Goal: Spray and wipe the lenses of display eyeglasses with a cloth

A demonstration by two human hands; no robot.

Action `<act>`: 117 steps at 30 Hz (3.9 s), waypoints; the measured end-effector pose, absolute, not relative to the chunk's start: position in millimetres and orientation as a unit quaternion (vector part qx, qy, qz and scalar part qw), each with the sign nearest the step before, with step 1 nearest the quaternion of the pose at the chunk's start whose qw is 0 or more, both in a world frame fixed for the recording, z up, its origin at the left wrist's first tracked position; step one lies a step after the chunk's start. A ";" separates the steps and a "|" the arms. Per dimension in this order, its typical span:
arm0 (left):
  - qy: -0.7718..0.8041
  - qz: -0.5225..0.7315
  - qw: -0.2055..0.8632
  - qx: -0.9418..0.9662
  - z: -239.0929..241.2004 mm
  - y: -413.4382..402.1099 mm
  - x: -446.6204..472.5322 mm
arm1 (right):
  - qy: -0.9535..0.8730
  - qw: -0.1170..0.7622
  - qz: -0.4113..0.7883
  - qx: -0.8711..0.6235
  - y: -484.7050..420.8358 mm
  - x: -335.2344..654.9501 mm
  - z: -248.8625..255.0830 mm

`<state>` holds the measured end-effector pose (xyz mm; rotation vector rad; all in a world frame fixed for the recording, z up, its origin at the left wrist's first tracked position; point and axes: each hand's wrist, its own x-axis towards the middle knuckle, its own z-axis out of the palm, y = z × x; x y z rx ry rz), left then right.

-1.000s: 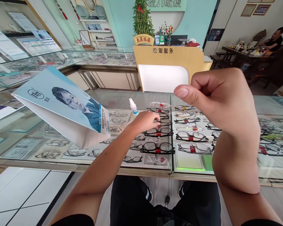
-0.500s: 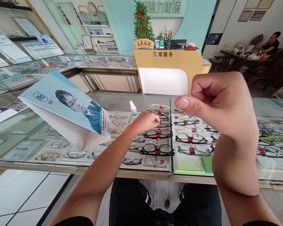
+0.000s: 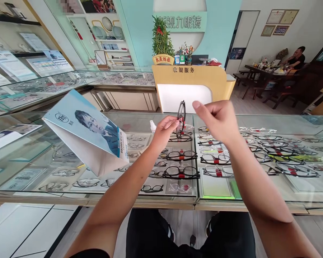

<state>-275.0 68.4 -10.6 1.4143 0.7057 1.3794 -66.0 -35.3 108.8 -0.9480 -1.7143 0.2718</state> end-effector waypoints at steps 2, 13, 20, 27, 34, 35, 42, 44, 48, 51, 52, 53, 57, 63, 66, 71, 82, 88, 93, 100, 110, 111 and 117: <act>0.283 0.568 0.521 0.571 -8.5 63.9 -271.2 | -0.717 0.526 0.174 -0.423 -25.8 -67.3 88.2; 0.267 0.546 0.546 0.577 -9.3 44.0 -258.0 | -0.648 0.506 0.382 -0.423 -9.2 -55.2 9.2; 0.265 0.538 0.539 0.592 -12.9 45.1 -256.4 | -0.646 0.526 0.375 -0.407 -5.7 -57.7 4.2; 0.261 0.521 0.546 0.602 -13.3 45.8 -258.1 | -0.646 0.529 0.348 -0.427 -4.4 -58.1 0.8; 0.287 0.540 0.506 0.609 -16.0 50.2 -258.2 | -0.641 0.538 0.272 -0.474 1.2 -54.3 -4.6; 0.293 0.542 0.501 0.607 -16.5 51.5 -258.3 | -0.634 0.545 0.262 -0.482 2.1 -52.7 -5.5; 0.323 0.548 0.492 0.595 -18.3 56.6 -261.8 | -0.579 0.591 0.146 -0.543 1.4 -42.9 -7.1; 0.330 0.544 0.484 0.601 -18.6 56.6 -262.7 | -0.575 0.589 0.123 -0.554 0.7 -41.3 -7.2; 0.330 0.544 0.462 0.618 -19.9 58.4 -264.3 | -0.572 0.613 0.064 -0.542 1.9 -38.4 -7.3; 0.327 0.537 0.450 0.634 -20.5 58.6 -263.7 | -0.569 0.623 0.029 -0.536 3.8 -38.0 -8.8; 0.324 0.533 0.449 0.640 -20.3 57.6 -262.9 | -0.573 0.619 0.017 -0.536 4.4 -38.7 -10.1; 0.320 0.529 0.451 0.644 -20.0 56.1 -261.7 | -0.581 0.613 0.003 -0.536 5.1 -39.8 -11.9; 0.302 0.520 0.458 0.655 -19.2 46.4 -255.5 | -0.626 0.581 -0.059 -0.517 8.2 -47.3 -21.9; 0.297 0.532 0.455 0.649 -23.2 40.2 -250.1 | -0.638 0.566 -0.087 -0.515 10.8 -50.6 -27.2; 0.304 0.536 0.451 0.645 -23.9 41.1 -250.4 | -0.639 0.560 -0.082 -0.520 9.8 -48.3 -25.8; 0.295 0.544 0.452 0.642 -21.8 41.0 -250.7 | -0.649 0.546 -0.102 -0.520 8.4 -46.2 -24.6; 0.310 0.572 0.496 0.575 -18.2 45.4 -255.4 | -0.651 0.510 -0.132 -0.547 12.1 -41.9 -26.0; 0.303 0.621 0.488 0.534 -7.7 50.1 -261.4 | -0.643 0.481 -0.100 -0.587 13.6 -44.4 -29.9; 0.303 0.610 0.478 0.555 -9.7 50.7 -260.8 | -0.637 0.466 -0.095 -0.607 10.0 -47.7 -26.7; 0.297 0.573 0.446 0.620 -15.1 45.3 -259.9 | -0.753 0.426 -0.049 -0.499 -7.4 -60.5 -13.7; 0.254 0.550 0.426 0.672 -23.9 44.1 -255.9 | -0.794 0.414 0.001 -0.445 -9.9 -69.3 -16.5; 0.255 0.548 0.428 0.672 -23.8 44.0 -256.1 | -0.794 0.415 0.004 -0.445 -10.0 -69.2 -16.4; 0.266 0.529 0.436 0.677 -22.1 43.0 -258.0 | -0.796 0.430 0.015 -0.426 -10.5 -70.6 -16.9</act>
